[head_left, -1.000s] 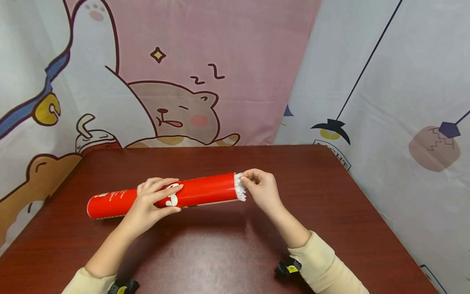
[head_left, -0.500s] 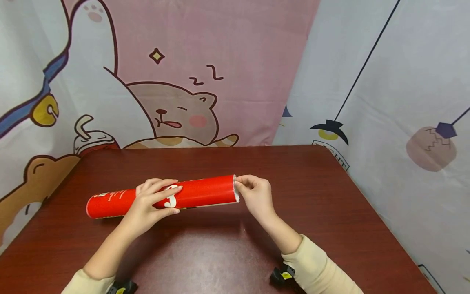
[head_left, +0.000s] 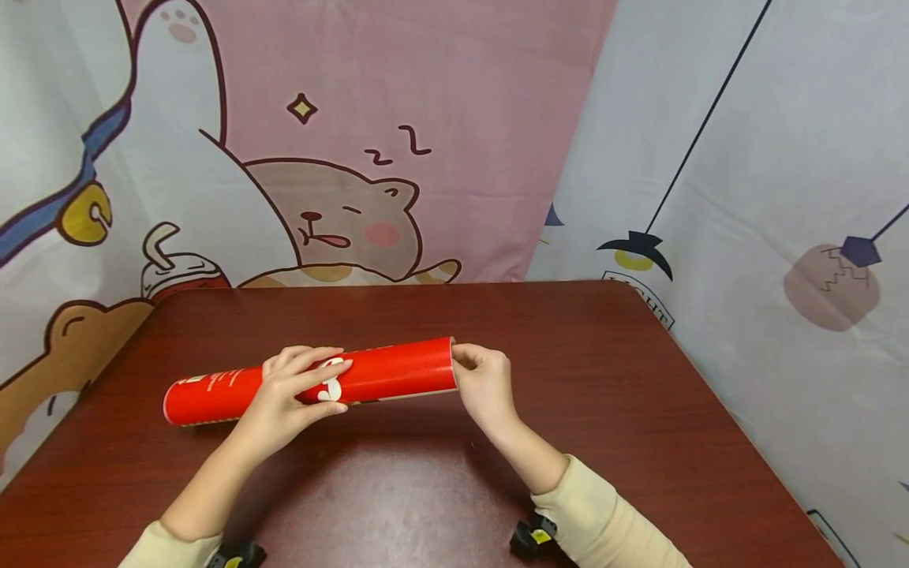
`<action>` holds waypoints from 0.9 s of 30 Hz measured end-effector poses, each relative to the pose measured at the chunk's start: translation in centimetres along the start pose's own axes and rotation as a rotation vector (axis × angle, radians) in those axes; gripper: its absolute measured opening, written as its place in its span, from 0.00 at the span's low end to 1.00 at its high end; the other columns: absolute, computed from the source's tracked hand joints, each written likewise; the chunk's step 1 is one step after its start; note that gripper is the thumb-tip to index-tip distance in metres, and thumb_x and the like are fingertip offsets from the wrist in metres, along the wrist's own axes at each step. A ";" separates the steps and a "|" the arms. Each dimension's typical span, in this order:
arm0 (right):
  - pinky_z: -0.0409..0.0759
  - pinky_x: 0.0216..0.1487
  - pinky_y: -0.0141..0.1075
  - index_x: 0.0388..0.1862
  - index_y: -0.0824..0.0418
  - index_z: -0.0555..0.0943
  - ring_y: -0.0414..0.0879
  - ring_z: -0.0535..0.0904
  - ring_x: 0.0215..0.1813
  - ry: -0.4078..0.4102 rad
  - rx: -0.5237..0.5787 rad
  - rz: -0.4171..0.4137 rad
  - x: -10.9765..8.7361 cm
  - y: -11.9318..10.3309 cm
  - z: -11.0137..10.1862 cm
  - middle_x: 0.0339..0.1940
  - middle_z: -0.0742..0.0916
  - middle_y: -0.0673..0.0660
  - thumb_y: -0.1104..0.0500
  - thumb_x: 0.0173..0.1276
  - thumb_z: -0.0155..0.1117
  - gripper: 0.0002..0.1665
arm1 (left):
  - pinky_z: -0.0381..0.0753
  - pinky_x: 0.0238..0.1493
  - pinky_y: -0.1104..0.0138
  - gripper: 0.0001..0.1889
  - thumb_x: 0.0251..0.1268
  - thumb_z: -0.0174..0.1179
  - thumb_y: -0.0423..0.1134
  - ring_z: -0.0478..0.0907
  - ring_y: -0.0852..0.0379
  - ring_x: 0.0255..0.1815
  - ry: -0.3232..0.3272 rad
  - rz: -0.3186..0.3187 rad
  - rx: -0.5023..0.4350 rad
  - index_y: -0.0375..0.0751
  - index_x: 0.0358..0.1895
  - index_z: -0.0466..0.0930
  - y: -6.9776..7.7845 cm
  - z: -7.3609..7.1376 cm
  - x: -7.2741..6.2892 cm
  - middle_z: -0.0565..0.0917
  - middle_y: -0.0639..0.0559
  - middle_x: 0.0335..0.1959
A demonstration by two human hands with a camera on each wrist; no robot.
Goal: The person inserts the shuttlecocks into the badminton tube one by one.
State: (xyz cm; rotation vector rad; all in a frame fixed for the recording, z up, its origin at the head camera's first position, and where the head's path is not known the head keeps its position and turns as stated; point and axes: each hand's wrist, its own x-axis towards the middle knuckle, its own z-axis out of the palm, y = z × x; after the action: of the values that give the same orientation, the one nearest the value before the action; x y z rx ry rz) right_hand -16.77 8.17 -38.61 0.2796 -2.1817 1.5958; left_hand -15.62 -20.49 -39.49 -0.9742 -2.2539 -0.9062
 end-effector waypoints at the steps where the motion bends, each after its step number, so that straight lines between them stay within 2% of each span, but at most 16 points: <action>1: 0.76 0.23 0.32 0.29 0.66 0.88 0.42 0.77 0.21 -0.003 0.006 0.001 0.0 0.1 -0.1 0.21 0.86 0.53 0.72 0.56 0.67 0.05 | 0.54 0.50 0.50 0.32 0.53 0.60 0.65 0.67 0.51 0.55 0.000 0.000 0.000 0.48 0.57 0.82 0.0 0.0 0.0 0.78 0.51 0.57; 4: 0.75 0.22 0.31 0.31 0.66 0.88 0.41 0.77 0.22 -0.015 0.034 0.002 0.1 0.2 -0.3 0.22 0.86 0.54 0.71 0.56 0.68 0.05 | 0.54 0.50 0.50 0.31 0.51 0.65 0.61 0.67 0.51 0.55 -0.001 -0.003 -0.003 0.49 0.57 0.82 0.0 -0.1 0.0 0.78 0.50 0.57; 7: 0.72 0.21 0.29 0.32 0.66 0.88 0.42 0.75 0.20 -0.031 0.065 -0.001 0.2 0.3 -0.5 0.22 0.86 0.55 0.72 0.55 0.68 0.07 | 0.54 0.51 0.50 0.32 0.44 0.76 0.49 0.67 0.51 0.56 0.001 -0.006 -0.008 0.49 0.58 0.81 0.1 -0.2 0.1 0.78 0.48 0.57; 10: 0.69 0.20 0.28 0.34 0.67 0.88 0.44 0.73 0.20 -0.043 0.075 -0.016 0.2 -0.1 -0.8 0.22 0.85 0.57 0.74 0.55 0.67 0.09 | 0.54 0.51 0.50 0.36 0.34 0.80 0.36 0.67 0.51 0.56 0.009 -0.006 -0.008 0.48 0.57 0.81 0.1 -0.2 0.1 0.78 0.47 0.57; 17: 0.70 0.21 0.28 0.34 0.72 0.86 0.46 0.74 0.20 -0.044 0.044 -0.137 -0.4 -3.5 -1.9 0.23 0.85 0.60 0.78 0.53 0.64 0.10 | 0.54 0.51 0.50 0.38 0.32 0.80 0.34 0.67 0.51 0.56 0.007 -0.010 -0.017 0.48 0.58 0.81 0.4 -0.2 0.3 0.78 0.47 0.57; 22: 0.72 0.21 0.30 0.32 0.72 0.86 0.48 0.75 0.21 -0.003 0.034 -0.248 -0.2 -3.8 -2.2 0.28 0.86 0.63 0.79 0.50 0.67 0.10 | 0.54 0.51 0.50 0.39 0.30 0.80 0.32 0.67 0.51 0.56 0.016 0.001 -0.022 0.47 0.58 0.81 0.5 -0.3 0.5 0.78 0.47 0.57; 27: 0.73 0.23 0.30 0.35 0.74 0.85 0.50 0.75 0.22 0.004 0.053 -0.286 0.3 -3.9 -2.8 0.33 0.86 0.66 0.77 0.50 0.71 0.10 | 0.54 0.50 0.50 0.37 0.32 0.80 0.33 0.67 0.51 0.55 0.030 0.001 -0.019 0.47 0.57 0.81 0.4 -0.5 0.6 0.78 0.45 0.56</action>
State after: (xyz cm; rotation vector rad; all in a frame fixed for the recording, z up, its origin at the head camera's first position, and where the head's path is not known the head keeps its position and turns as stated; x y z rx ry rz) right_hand -14.88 9.59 -34.39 0.5757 -1.9933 1.4919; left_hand -15.58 -20.39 -38.67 -0.9638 -2.2240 -0.9369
